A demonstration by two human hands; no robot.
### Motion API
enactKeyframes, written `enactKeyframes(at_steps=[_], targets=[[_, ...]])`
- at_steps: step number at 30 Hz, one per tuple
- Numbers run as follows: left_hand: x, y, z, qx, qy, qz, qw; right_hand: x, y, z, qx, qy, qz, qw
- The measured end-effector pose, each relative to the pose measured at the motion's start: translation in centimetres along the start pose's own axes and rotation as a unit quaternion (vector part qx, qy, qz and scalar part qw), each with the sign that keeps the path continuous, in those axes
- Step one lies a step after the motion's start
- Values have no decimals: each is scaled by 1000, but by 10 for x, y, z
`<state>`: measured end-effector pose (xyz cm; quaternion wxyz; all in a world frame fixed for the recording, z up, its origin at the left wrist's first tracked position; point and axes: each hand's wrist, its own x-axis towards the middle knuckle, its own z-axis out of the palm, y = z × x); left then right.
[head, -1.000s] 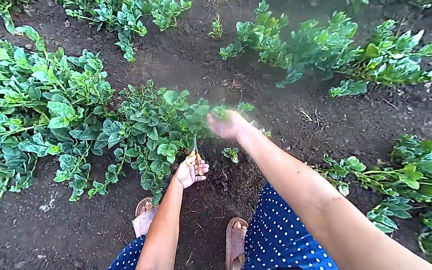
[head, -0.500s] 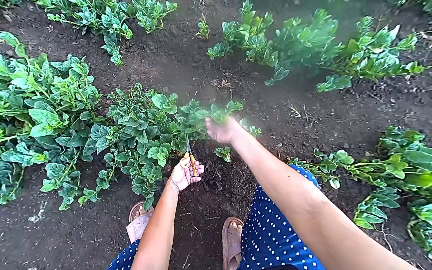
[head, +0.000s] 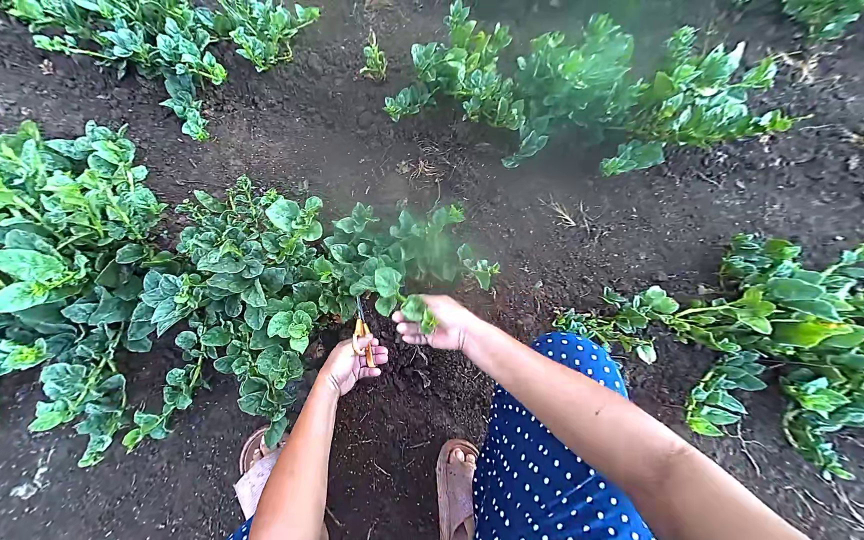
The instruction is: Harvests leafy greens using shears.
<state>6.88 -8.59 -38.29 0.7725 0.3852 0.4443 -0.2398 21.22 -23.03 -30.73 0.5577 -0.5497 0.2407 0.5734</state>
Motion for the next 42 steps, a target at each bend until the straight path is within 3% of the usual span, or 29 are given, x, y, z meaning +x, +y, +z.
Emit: enactKeyframes(at_steps=[3,7,12,16,19,21,23,26,28,31,34,38,42], targets=[[-7,-7,-7,64,26,-17,997,-1,10,-6,-1,16,24,1000],[-13,2,-21,113,49,-15,992,-6,23,-19,-58,-52,7,997],[-45,80,-15,236,9,38,971,-35,17,-36,-129,-42,-70,988],[-59,117,-23,242,-27,55,968,-22,20,-48,-207,-12,-40,978],[-49,90,-26,283,-85,-26,955,-4,5,-56,-271,7,-18,962],[-42,57,-19,279,-76,-53,956,8,-10,-64,-385,-9,-9,923],[-37,19,-15,228,-35,-34,972,19,-17,-66,-463,-27,-2,886],[-27,-36,-22,145,22,24,989,36,-18,-61,-477,-68,18,876],[-24,-54,-28,138,28,9,990,45,-14,-54,-522,-108,19,846],[-21,-53,-30,162,8,-31,986,55,-2,-46,-598,-124,-14,792],[-16,-41,-27,187,17,-43,981,72,22,-41,-624,-93,-51,774],[-8,-23,-20,184,31,-36,982,67,42,-20,-736,-14,-22,677],[-5,-24,-6,78,26,-8,997,55,44,-13,-751,37,-23,659]])
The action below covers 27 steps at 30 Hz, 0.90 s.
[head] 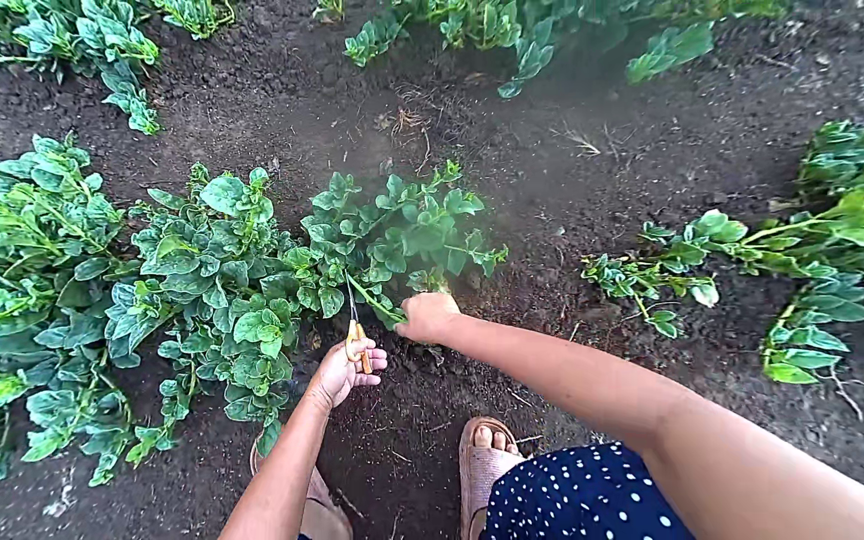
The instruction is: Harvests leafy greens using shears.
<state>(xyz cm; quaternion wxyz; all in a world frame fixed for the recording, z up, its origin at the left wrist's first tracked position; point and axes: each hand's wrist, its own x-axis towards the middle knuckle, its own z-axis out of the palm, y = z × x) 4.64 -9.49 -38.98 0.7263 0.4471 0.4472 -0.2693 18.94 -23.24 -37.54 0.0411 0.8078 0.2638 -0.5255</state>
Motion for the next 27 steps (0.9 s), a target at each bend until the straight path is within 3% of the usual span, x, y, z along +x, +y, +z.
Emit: enactKeyframes(at_steps=[3,6,12,15,18,19,21,23,27], targets=[[-1,-8,8,-77,-13,21,997,1,-5,9,-26,23,-14,999],[-2,-7,11,-105,-20,22,994,-9,-4,1,-15,-11,-18,1000],[5,7,14,-6,34,14,999,-28,12,-25,35,-83,-110,990],[-5,19,8,186,20,113,976,-48,28,-36,89,-100,-131,982],[-8,63,20,306,65,279,908,-77,68,-37,220,-97,-118,964],[-3,83,28,325,90,294,895,-85,87,-33,280,-92,-111,949],[16,120,47,383,123,245,882,-100,128,-13,454,-65,-103,883],[49,142,67,468,141,197,850,-106,157,12,643,-21,-97,760],[104,148,111,572,163,142,791,-110,179,33,811,85,-143,561]])
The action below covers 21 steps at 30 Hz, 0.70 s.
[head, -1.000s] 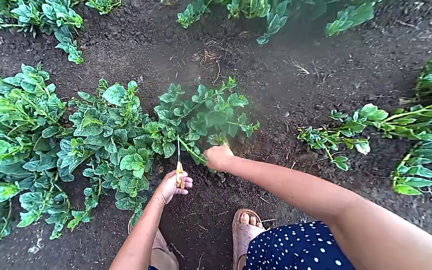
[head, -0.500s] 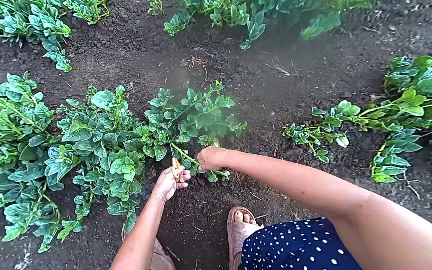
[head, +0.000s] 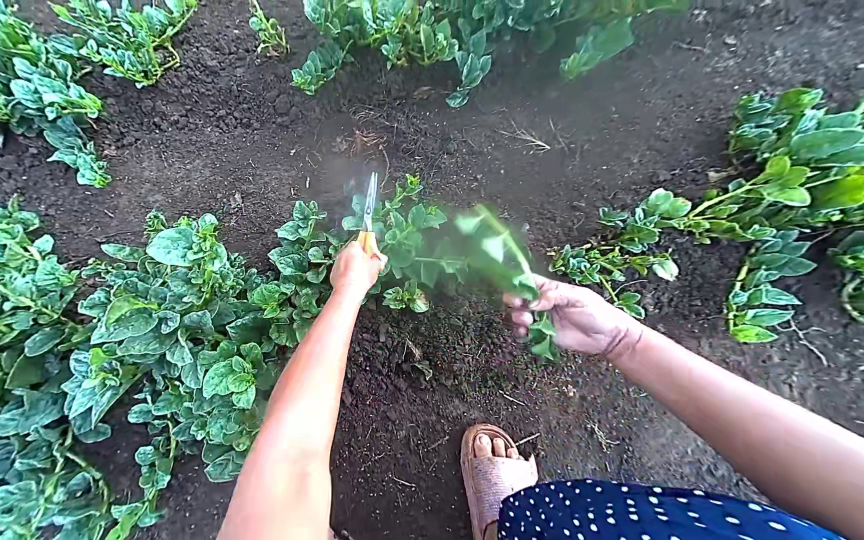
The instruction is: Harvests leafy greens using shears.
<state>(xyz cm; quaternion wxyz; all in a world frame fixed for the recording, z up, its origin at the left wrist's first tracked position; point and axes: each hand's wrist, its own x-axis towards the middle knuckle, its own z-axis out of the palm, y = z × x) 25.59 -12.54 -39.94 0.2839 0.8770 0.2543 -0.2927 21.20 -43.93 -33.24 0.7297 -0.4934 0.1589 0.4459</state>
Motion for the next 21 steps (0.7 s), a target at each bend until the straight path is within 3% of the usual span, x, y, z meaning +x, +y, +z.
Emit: enactKeyframes(at_steps=[3,5,8,11,15,18,21], targets=[[0,-1,1,-43,22,-12,999,-1,3,-1,97,-34,-17,995],[-17,-24,-13,-123,48,2,991,3,9,4,98,-42,0,994],[-65,-64,-16,-204,39,13,978,18,10,26,56,54,15,997],[-107,-83,16,-272,50,-3,961,40,13,63,-23,85,62,994],[-122,-72,72,-431,111,-7,895,46,36,98,-171,62,87,980],[-125,-51,85,-519,123,-26,845,44,44,94,-238,71,89,964],[-124,-41,85,-526,101,-26,844,46,43,88,-243,82,105,961]])
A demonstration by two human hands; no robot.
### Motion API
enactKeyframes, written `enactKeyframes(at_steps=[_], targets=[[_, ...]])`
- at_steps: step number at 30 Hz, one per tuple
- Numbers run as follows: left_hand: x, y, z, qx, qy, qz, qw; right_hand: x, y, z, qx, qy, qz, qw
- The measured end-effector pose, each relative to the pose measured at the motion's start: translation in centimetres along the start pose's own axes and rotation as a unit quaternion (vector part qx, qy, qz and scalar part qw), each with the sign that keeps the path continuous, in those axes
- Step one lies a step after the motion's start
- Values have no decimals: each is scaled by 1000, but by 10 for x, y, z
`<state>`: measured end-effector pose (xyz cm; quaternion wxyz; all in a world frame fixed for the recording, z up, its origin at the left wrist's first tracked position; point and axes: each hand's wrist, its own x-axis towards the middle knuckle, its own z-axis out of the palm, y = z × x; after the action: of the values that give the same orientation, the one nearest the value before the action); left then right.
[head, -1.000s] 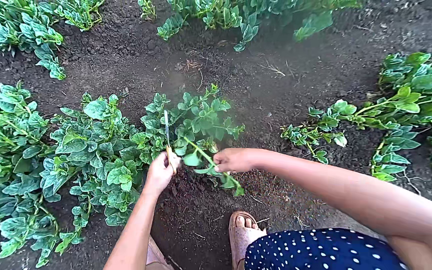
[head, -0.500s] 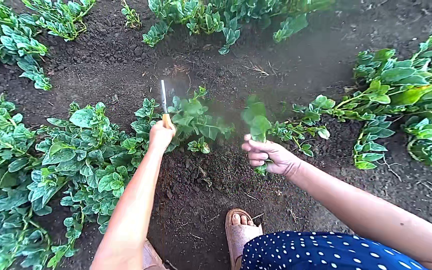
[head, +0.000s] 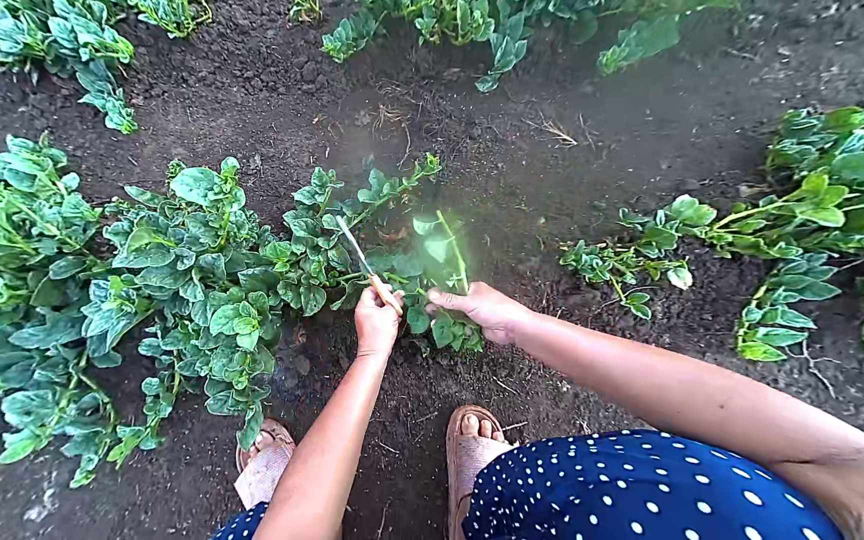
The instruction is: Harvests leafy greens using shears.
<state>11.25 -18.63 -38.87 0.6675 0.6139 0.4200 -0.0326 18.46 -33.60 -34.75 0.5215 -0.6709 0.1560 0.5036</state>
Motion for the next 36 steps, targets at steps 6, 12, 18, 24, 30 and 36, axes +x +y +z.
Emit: enactKeyframes(at_steps=[6,12,18,24,30,36], targets=[[-13,-1,-56,41,-180,-79,980,23,-16,-12,53,14,28,998],[-25,-11,-78,-28,-267,-232,935,44,-54,-30,95,-7,5,995],[-15,1,-80,-124,-279,-287,908,45,-54,-26,118,10,11,993],[-4,21,-70,-105,-256,-312,909,43,-48,-24,63,-10,-25,998],[10,28,-80,-53,-289,-330,897,43,-37,-25,53,9,-43,998],[21,23,-66,-68,-266,-305,912,34,-31,-21,41,-6,-29,999]])
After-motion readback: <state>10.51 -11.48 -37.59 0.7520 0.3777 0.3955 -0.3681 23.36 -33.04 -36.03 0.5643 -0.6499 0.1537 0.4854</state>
